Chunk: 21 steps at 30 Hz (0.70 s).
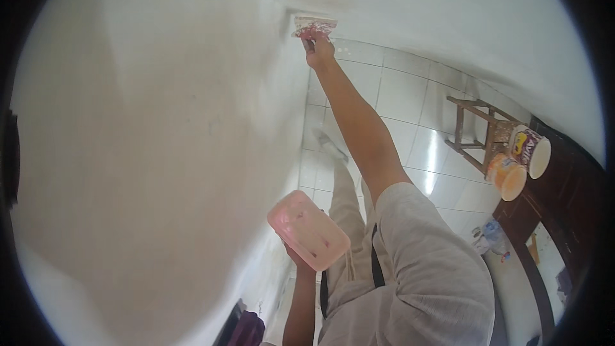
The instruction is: The person applies wall putty to a corner using a scraper tool.
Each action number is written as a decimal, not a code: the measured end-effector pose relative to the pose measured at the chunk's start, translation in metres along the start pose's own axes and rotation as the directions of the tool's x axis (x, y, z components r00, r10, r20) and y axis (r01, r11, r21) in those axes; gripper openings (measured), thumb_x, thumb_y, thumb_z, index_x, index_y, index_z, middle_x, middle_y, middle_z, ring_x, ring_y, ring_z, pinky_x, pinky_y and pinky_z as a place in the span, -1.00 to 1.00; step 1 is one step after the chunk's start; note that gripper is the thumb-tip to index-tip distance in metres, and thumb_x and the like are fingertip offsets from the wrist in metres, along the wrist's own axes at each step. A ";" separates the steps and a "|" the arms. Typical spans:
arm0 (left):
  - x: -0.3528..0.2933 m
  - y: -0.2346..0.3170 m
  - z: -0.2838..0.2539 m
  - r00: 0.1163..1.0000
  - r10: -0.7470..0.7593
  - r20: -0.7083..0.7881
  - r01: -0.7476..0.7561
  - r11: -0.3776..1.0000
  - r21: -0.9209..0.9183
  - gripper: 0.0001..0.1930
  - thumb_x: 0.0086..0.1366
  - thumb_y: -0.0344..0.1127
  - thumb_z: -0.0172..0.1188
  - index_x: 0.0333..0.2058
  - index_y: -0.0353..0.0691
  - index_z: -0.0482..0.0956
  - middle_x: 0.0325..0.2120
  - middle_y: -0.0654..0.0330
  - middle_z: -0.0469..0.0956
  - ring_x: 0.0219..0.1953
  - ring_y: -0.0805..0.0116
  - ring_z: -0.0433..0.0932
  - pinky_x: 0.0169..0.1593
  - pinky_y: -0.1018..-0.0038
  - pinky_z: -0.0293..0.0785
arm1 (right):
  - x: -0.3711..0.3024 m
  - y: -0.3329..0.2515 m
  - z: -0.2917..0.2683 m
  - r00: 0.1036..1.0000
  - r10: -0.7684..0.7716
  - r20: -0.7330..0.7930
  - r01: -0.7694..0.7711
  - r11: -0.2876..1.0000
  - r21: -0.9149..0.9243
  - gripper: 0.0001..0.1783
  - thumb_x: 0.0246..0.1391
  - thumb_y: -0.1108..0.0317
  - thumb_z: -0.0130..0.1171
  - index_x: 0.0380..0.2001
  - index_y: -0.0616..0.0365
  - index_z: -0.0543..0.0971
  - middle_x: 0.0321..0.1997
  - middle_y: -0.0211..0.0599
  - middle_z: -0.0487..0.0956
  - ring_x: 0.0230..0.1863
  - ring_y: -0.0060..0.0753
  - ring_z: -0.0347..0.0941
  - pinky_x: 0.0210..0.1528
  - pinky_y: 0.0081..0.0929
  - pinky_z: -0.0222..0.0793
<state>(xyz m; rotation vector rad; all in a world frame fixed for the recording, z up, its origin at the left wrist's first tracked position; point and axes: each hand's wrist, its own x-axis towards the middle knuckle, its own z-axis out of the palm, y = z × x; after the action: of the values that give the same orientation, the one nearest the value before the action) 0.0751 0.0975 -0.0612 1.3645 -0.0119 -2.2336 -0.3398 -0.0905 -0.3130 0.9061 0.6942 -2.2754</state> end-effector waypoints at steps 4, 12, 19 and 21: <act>-0.002 0.013 0.009 0.984 0.143 -0.110 -0.143 0.990 0.005 -0.43 0.41 0.11 -0.30 0.19 -0.18 0.20 0.04 -0.02 0.41 0.05 0.03 0.46 0.10 0.17 0.42 | -0.034 0.000 0.040 1.000 -0.003 -0.023 0.004 0.998 0.055 -0.91 0.13 0.61 0.03 -0.27 0.29 0.45 -0.18 -0.21 0.48 -0.15 -0.33 0.47 0.01 -0.53 0.55; 0.014 0.028 0.002 0.986 0.162 -0.045 -0.135 0.921 0.365 -0.43 0.38 0.12 -0.24 0.18 -0.16 0.23 0.02 -0.03 0.44 -0.03 0.05 0.51 -0.02 0.14 0.50 | -0.111 -0.029 0.031 0.973 -0.178 0.147 0.161 0.980 0.115 -0.81 0.11 0.57 0.11 -0.18 0.26 0.42 -0.23 -0.33 0.47 -0.14 -0.39 0.46 -0.01 -0.44 0.52; 0.035 0.014 -0.019 0.998 -0.008 -0.070 0.014 0.996 0.085 -0.27 0.27 0.29 -0.19 0.22 -0.14 0.22 0.04 -0.07 0.41 0.01 -0.11 0.46 0.06 -0.06 0.38 | 0.026 0.020 -0.057 0.993 -0.002 -0.115 -0.008 0.996 -0.086 -0.85 0.15 0.51 0.08 -0.19 0.18 0.46 -0.23 -0.32 0.52 -0.16 -0.39 0.48 0.03 -0.47 0.51; 0.035 0.015 -0.040 0.989 -0.023 -0.144 0.044 0.988 0.147 -0.30 0.29 0.27 -0.20 0.21 -0.15 0.23 0.05 -0.07 0.41 0.01 -0.09 0.46 0.07 -0.03 0.37 | 0.045 0.025 -0.052 0.999 0.001 -0.051 -0.004 0.998 -0.057 -0.83 0.16 0.52 0.07 -0.17 0.18 0.45 -0.19 -0.30 0.51 -0.13 -0.37 0.47 0.05 -0.45 0.49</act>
<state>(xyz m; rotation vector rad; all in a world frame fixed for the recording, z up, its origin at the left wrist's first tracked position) 0.1020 0.0793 -0.1058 1.6130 -0.1098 -2.1947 -0.3275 -0.0885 -0.3847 0.9406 0.7757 -2.2250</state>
